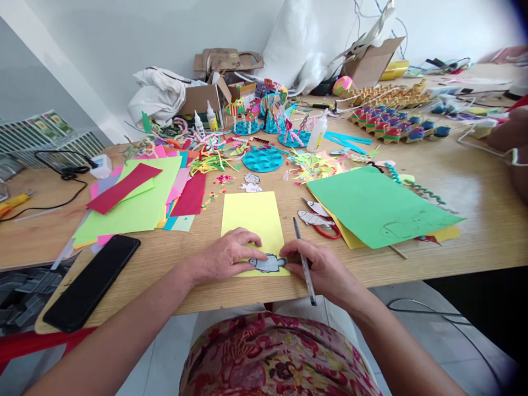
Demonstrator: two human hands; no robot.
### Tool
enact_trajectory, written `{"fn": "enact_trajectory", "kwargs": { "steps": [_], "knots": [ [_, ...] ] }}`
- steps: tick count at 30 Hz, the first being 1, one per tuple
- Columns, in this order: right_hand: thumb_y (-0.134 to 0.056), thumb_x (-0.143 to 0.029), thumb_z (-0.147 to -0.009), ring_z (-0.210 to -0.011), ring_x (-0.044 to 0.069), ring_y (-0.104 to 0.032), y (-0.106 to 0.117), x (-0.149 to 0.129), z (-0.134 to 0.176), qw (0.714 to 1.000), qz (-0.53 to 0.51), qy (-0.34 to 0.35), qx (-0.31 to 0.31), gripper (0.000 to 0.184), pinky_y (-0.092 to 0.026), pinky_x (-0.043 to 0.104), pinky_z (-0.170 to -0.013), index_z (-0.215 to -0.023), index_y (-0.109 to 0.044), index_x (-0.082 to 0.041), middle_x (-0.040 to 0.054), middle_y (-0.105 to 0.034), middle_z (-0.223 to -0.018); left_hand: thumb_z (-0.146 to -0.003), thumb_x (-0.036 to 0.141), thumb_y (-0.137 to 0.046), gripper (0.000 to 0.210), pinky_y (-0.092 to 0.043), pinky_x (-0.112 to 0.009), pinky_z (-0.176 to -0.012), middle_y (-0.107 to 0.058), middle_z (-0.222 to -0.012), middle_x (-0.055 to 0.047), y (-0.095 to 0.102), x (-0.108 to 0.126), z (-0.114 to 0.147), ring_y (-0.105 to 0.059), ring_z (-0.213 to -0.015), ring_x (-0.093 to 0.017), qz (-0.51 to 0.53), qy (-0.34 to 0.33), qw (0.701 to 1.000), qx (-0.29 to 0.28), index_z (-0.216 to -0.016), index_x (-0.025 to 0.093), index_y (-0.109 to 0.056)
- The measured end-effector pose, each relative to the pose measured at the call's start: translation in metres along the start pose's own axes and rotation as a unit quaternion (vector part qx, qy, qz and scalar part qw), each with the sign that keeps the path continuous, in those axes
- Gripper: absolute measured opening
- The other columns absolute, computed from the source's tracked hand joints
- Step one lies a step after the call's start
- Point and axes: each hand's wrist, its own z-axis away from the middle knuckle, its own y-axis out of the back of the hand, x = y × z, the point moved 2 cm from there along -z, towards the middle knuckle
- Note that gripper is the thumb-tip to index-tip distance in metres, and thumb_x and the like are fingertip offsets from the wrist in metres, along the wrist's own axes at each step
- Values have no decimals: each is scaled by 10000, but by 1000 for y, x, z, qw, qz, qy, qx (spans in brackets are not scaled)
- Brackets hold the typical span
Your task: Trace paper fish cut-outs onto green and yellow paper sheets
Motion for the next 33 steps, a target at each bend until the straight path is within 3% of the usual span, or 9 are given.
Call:
{"fn": "enact_trajectory", "kwargs": {
  "steps": [20,27,33],
  "knots": [
    [-588,-60,-717,-719,146,-607,-1,-2,0,999,24,19,12,194,-451,232,-612,-849,-571,-201,15,-662,-789,-857,190,-545,276,-389,-340,-937,-541,-1114,-94,0,-1,1,-479,-1047,-207,12,-4,1000,-4,-1121,197,-623],
    [-582,-82,-733,-729,149,-613,-1,0,0,1000,16,23,9,174,-463,241,-626,-858,-571,-202,18,-664,-801,-924,165,-404,289,-405,-315,-906,-569,-1058,-92,-1,-3,-2,-499,-1000,-183,16,-9,1000,17,-1038,195,-667],
    [-586,-89,-744,-730,152,-613,-2,1,0,999,18,31,11,163,-465,245,-629,-865,-575,-197,24,-668,-799,-900,163,-462,249,-405,-302,-903,-568,-1065,-93,-1,-4,-1,-498,-1008,-183,34,-5,999,15,-1042,185,-665]
  ]
}}
